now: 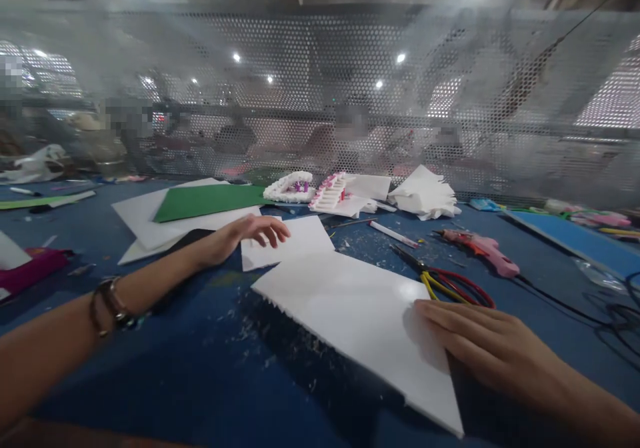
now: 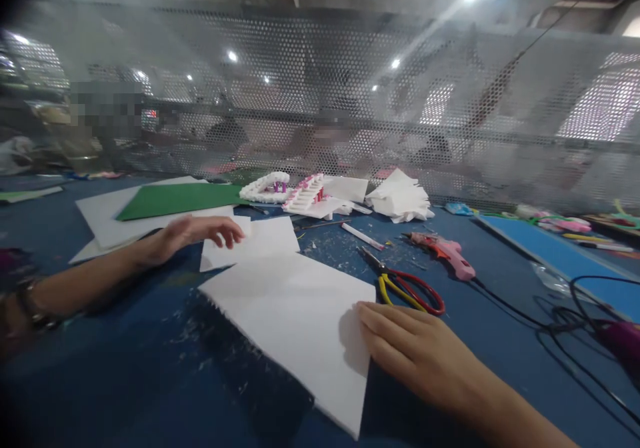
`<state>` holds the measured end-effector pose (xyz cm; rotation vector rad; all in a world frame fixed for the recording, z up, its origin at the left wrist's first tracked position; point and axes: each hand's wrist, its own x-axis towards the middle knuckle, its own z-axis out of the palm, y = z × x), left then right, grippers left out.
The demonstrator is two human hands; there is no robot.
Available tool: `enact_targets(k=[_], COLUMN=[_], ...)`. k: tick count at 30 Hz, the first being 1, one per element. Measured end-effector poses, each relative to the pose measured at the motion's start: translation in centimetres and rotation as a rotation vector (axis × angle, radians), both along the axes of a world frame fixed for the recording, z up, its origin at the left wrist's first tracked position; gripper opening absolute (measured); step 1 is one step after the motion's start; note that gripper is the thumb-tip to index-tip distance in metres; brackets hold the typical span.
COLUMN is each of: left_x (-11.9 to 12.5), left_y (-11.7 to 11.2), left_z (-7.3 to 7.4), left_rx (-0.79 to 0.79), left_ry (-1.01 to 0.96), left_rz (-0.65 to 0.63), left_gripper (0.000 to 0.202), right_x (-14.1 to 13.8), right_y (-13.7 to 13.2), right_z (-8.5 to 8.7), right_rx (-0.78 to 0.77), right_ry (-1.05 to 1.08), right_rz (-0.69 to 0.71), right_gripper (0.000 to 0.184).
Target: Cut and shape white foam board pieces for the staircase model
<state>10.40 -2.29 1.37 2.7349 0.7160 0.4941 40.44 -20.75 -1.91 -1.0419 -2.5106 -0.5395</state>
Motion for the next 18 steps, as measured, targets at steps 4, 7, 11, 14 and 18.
enact_targets(k=[4,7,11,14,18], left_x=[-0.4,-0.5,-0.3,-0.4,-1.3], left_y=[2.2,3.1,4.1,4.7,5.2], left_z=[-0.5,-1.0,-0.9,-0.6,0.4], left_rx=[0.122,0.106,0.127,0.193,0.314], left_ry=[0.273,0.442,0.427,0.398,0.3], left_rz=[0.242,0.318,0.331,0.339,0.322], left_gripper=[0.068,0.077,0.069,0.064,0.054], right_x=[0.2,0.7,0.7,0.1,-0.5], right_y=[2.5,3.8,4.9,4.9,4.6], right_z=[0.2,-0.2,0.2,1.0,1.5], right_rx=[-0.176,-0.258,-0.383,-0.503,-0.511], right_ry=[-0.061,-0.07,-0.096,-0.088,-0.046], right_rz=[-0.052,-0.108,-0.171,-0.24,-0.285], right_gripper=[0.032,0.032,0.04,0.045,0.039])
